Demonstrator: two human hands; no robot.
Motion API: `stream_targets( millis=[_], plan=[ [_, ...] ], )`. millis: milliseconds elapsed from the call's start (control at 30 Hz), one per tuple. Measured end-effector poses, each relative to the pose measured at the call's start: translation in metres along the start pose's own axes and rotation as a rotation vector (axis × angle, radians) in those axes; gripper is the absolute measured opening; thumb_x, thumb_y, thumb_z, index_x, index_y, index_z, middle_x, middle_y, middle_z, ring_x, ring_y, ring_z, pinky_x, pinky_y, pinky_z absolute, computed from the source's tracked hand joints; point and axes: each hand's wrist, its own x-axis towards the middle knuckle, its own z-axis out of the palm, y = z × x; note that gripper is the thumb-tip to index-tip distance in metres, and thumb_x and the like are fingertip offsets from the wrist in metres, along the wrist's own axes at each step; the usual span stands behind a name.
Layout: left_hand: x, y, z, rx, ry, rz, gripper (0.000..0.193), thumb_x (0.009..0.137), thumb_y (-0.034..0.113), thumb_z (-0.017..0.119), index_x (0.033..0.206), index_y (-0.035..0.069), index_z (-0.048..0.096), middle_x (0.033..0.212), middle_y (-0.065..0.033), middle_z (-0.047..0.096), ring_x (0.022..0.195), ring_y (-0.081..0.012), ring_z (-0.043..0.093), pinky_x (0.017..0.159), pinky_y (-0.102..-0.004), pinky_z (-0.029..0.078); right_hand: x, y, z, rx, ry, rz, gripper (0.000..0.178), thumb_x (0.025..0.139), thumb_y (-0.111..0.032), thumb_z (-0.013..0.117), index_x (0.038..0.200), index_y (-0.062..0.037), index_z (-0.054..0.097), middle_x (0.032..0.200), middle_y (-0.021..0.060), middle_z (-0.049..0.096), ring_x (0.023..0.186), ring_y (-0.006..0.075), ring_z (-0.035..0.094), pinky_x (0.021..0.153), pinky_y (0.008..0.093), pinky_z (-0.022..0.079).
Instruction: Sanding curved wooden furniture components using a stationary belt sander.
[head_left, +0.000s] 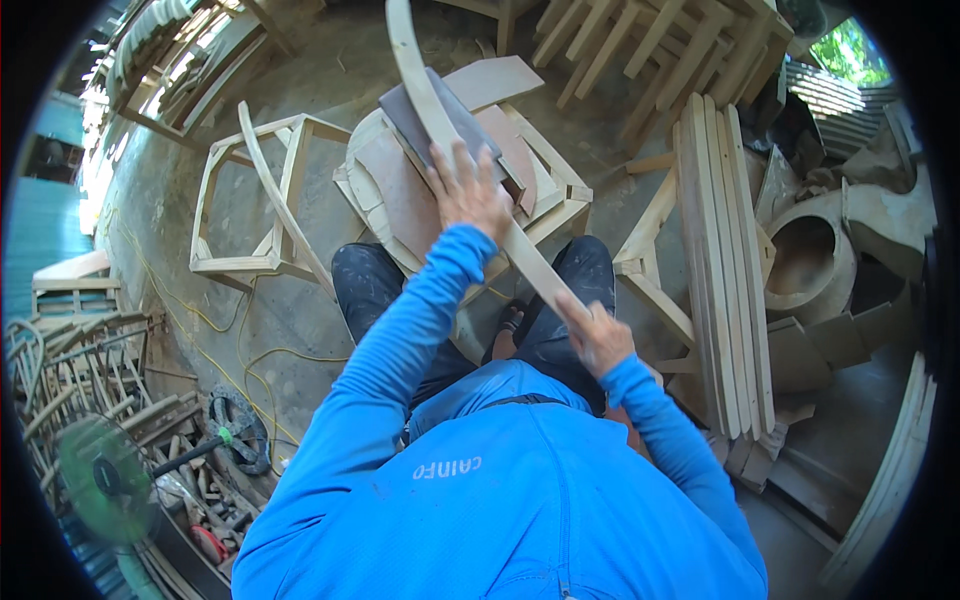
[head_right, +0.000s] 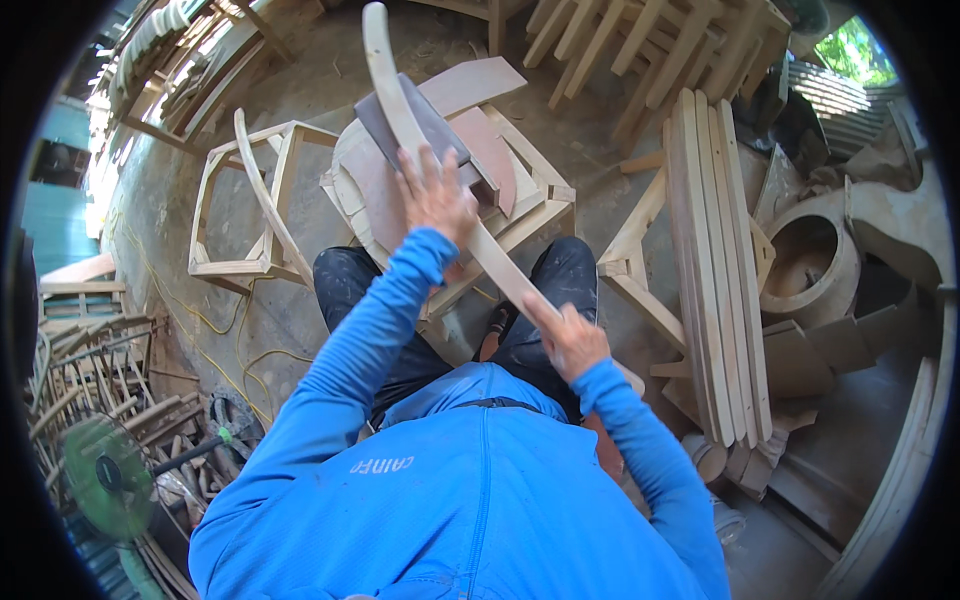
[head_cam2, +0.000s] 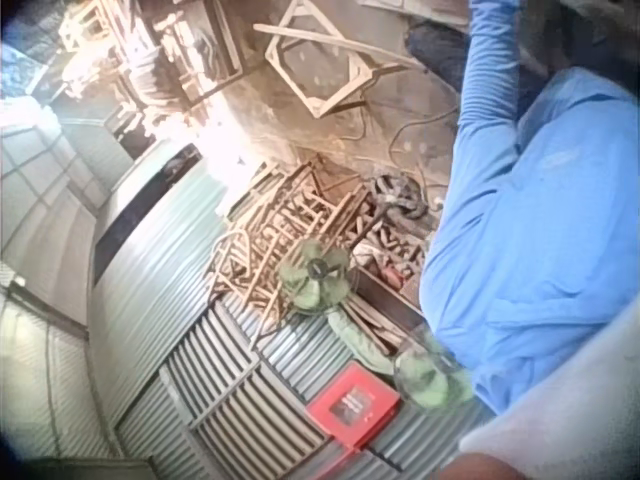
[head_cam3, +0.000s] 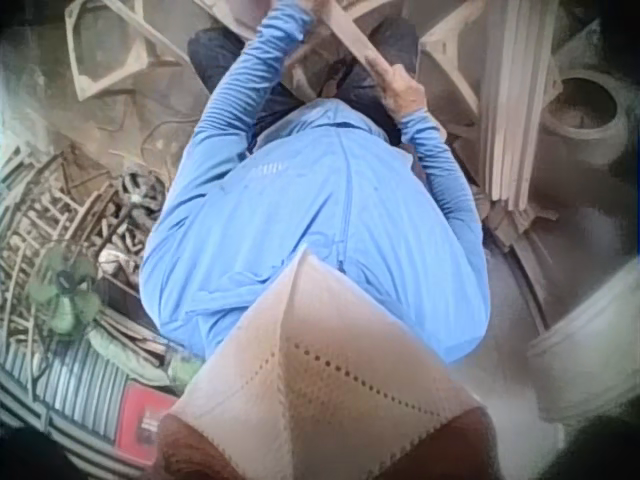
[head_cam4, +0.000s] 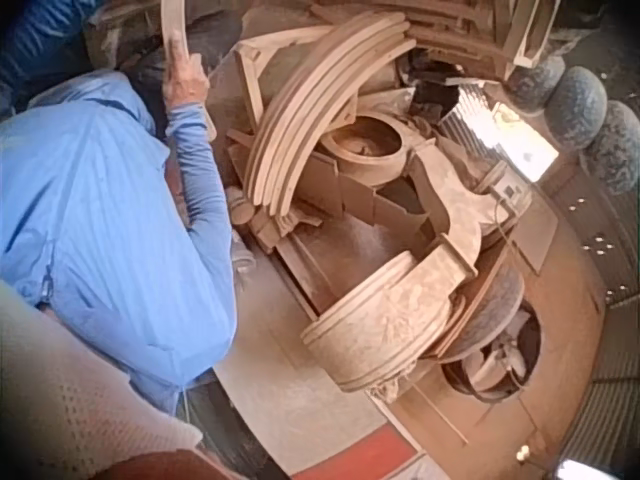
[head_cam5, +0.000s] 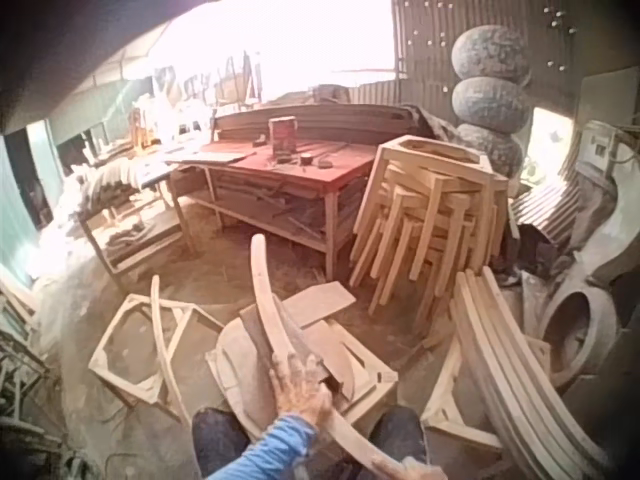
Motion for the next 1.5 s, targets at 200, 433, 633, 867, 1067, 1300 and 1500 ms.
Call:
stream_targets(
  millis=[200, 433, 633, 867, 1067, 1300, 1500],
  plan=[
    [-0.053, 0.005, -0.055, -0.629, 0.289, -0.149, 0.074, 0.097, 0.040, 0.062, 0.156, 0.003, 0.037, 0.164, -0.0289, 0.024, 0.156, -0.0436, 0.018, 0.124, -0.0607, 0.015, -0.040, -0.003, -0.028, 0.501, 0.095, -0.104, 0.089, 0.081, -0.001, 0.074, 0.160, -0.0199, 0.039, 0.105, 0.0114, 0.066, 0.076, 0.0272, 0.068, 0.071, 0.0394, 0.058],
    [-0.034, 0.022, -0.120, -2.037, -0.225, -0.423, 0.072, 0.107, 0.054, 0.050, 0.154, 0.001, 0.041, 0.132, -0.0143, 0.065, 0.115, -0.0226, 0.062, 0.108, -0.0417, 0.043, -0.010, -0.019, -0.083, 2.059, -0.367, 0.203, 0.066, 0.082, -0.018, 0.082, 0.138, -0.0078, 0.048, 0.081, 0.0096, 0.051, 0.055, 0.0123, 0.049, 0.044, 0.0279, 0.043],
    [-0.022, 0.038, -0.152, -1.949, -0.180, -0.165, 0.064, 0.107, 0.050, 0.052, 0.145, -0.001, 0.053, 0.122, -0.0117, 0.069, 0.110, -0.0211, 0.066, 0.100, -0.0351, 0.051, -0.005, -0.031, -0.062, 2.417, -0.591, 0.037, 0.061, 0.084, -0.017, 0.077, 0.136, -0.0025, 0.048, 0.081, 0.0081, 0.050, 0.054, 0.0114, 0.048, 0.044, 0.0259, 0.044],
    [-0.026, 0.043, -0.149, -1.910, -0.126, -0.266, 0.049, 0.105, 0.030, 0.064, 0.138, -0.005, 0.057, 0.116, -0.0118, 0.071, 0.103, -0.0188, 0.069, 0.095, -0.0317, 0.055, -0.015, -0.029, -0.047, 2.520, -0.613, 0.025, 0.060, 0.087, -0.017, 0.074, 0.138, -0.0029, 0.047, 0.082, 0.0061, 0.050, 0.054, 0.0091, 0.048, 0.045, 0.0237, 0.045],
    [-0.029, 0.044, -0.147, -1.887, -0.223, -0.295, 0.069, 0.092, 0.022, 0.079, 0.147, -0.004, 0.045, 0.122, -0.0175, 0.068, 0.109, -0.0239, 0.068, 0.100, -0.0373, 0.054, -0.017, -0.027, -0.041, 2.544, -0.620, 0.006, 0.059, 0.089, -0.019, 0.072, 0.140, -0.0031, 0.046, 0.084, 0.0061, 0.051, 0.056, 0.0087, 0.048, 0.047, 0.0234, 0.046],
    [-0.037, 0.039, -0.136, -1.874, -0.245, -0.227, 0.079, 0.087, 0.022, 0.083, 0.149, -0.003, 0.041, 0.125, -0.0186, 0.066, 0.113, -0.0255, 0.066, 0.104, -0.0387, 0.052, -0.019, -0.028, -0.036, 2.582, -0.627, -0.001, 0.059, 0.091, -0.019, 0.070, 0.141, -0.0028, 0.044, 0.085, 0.0062, 0.051, 0.056, 0.0084, 0.049, 0.047, 0.0236, 0.047],
    [-0.033, 0.032, -0.139, -1.741, -0.197, -0.276, 0.055, 0.104, 0.041, 0.063, 0.140, 0.000, 0.053, 0.114, -0.0133, 0.071, 0.104, -0.0229, 0.069, 0.092, -0.0352, 0.055, -0.022, -0.022, -0.068, 2.018, -0.501, 0.241, 0.080, 0.078, -0.017, 0.084, 0.146, -0.0120, 0.041, 0.076, 0.0084, 0.049, 0.053, 0.0137, 0.048, 0.044, 0.0279, 0.041]
  ],
)
